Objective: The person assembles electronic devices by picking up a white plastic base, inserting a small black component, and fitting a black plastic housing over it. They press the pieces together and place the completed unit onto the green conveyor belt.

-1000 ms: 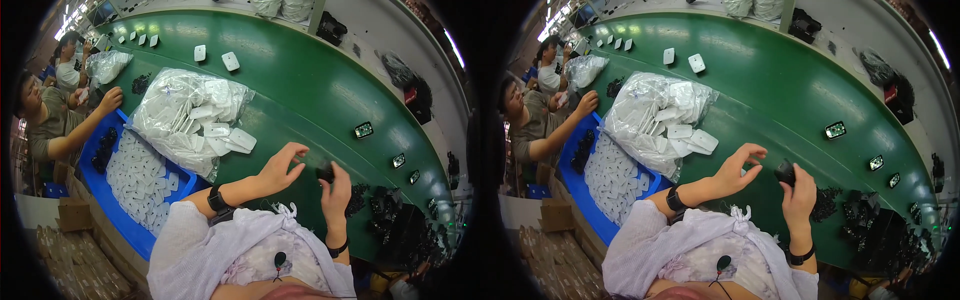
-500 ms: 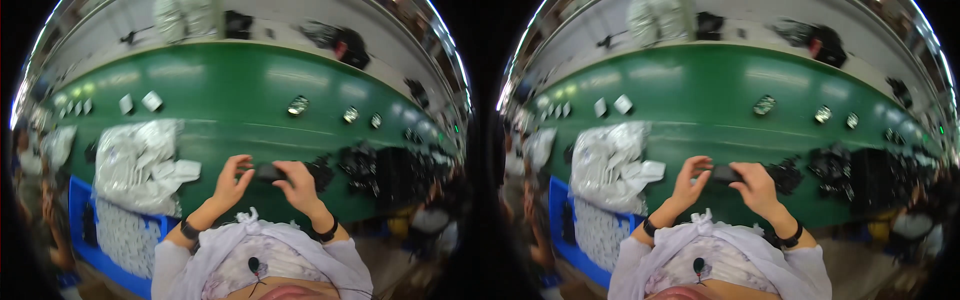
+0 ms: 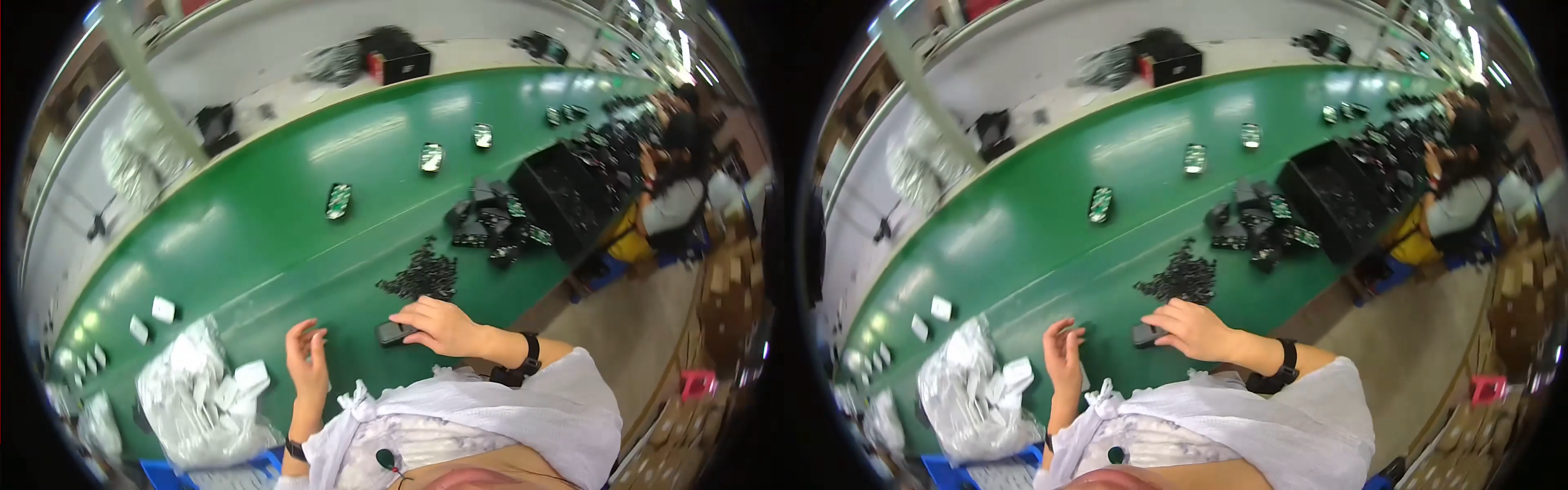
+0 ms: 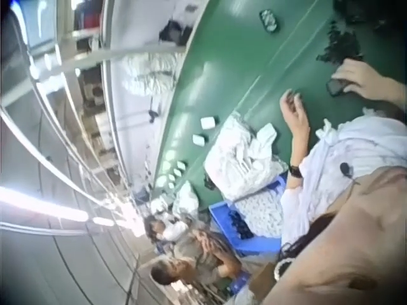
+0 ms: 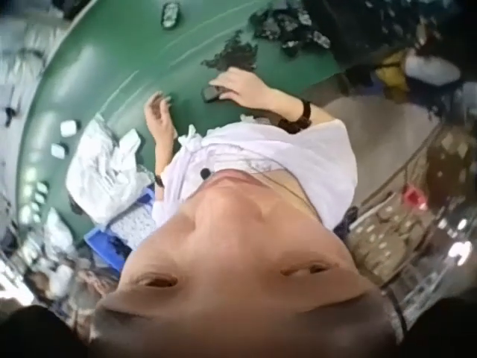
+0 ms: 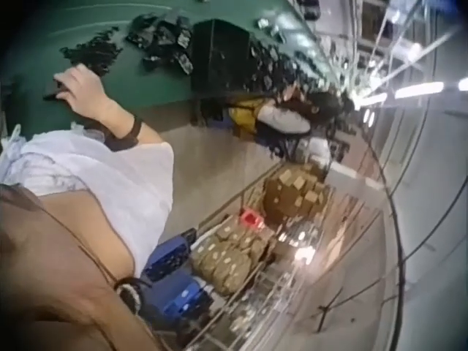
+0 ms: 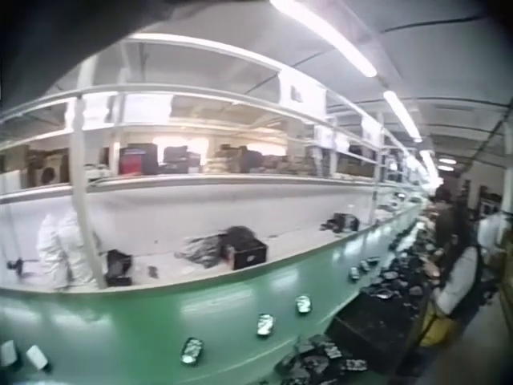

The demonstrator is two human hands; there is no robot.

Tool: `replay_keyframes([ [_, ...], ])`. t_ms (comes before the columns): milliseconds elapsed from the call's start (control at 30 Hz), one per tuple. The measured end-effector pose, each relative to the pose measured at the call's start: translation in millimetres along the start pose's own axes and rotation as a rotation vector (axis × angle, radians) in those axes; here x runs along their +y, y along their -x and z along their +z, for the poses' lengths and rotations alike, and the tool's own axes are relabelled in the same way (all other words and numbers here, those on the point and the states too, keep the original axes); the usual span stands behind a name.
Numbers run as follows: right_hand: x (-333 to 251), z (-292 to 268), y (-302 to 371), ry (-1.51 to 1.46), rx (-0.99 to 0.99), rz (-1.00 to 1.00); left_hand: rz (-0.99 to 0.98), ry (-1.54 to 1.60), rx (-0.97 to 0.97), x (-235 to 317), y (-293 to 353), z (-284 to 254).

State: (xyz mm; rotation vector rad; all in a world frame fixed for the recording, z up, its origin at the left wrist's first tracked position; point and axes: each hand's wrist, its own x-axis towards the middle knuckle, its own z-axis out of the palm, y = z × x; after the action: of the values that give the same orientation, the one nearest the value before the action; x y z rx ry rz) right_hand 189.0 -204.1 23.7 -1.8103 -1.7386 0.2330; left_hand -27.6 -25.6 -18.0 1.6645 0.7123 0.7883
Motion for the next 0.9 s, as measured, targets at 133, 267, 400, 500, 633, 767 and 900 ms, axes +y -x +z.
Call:
replay_keyframes([
  [133,-3.5,-56.7,-11.7,-0.983,0.297,0.456,-0.001,0.032,0.029,1.4,1.9,-0.4],
  [267,67.0,-123.7,-22.8,-1.439,0.571,0.358,0.003,0.012,-0.030,0.9,-3.8,8.3],
  [400,94.8,-156.1,-36.4,-1.096,0.524,0.332,0.021,0.009,-0.021,4.5,-12.7,14.8],
  [500,121.6,-167.5,-53.6,-0.936,0.438,0.444,0.007,-0.016,-0.001,4.0,-13.2,12.7],
  [633,182.3,-186.9,-101.5,-1.048,0.562,0.705,-0.006,-0.107,0.001,-6.1,-15.3,-0.2],
  [767,266.2,-237.5,-158.5,-0.700,0.558,0.849,-0.042,-0.214,0.101,-6.5,-20.2,-19.7],
  [900,334.3,-268.6,-197.8,-0.329,0.291,1.090,-0.092,-0.258,0.224,-8.6,-11.9,-43.3],
])
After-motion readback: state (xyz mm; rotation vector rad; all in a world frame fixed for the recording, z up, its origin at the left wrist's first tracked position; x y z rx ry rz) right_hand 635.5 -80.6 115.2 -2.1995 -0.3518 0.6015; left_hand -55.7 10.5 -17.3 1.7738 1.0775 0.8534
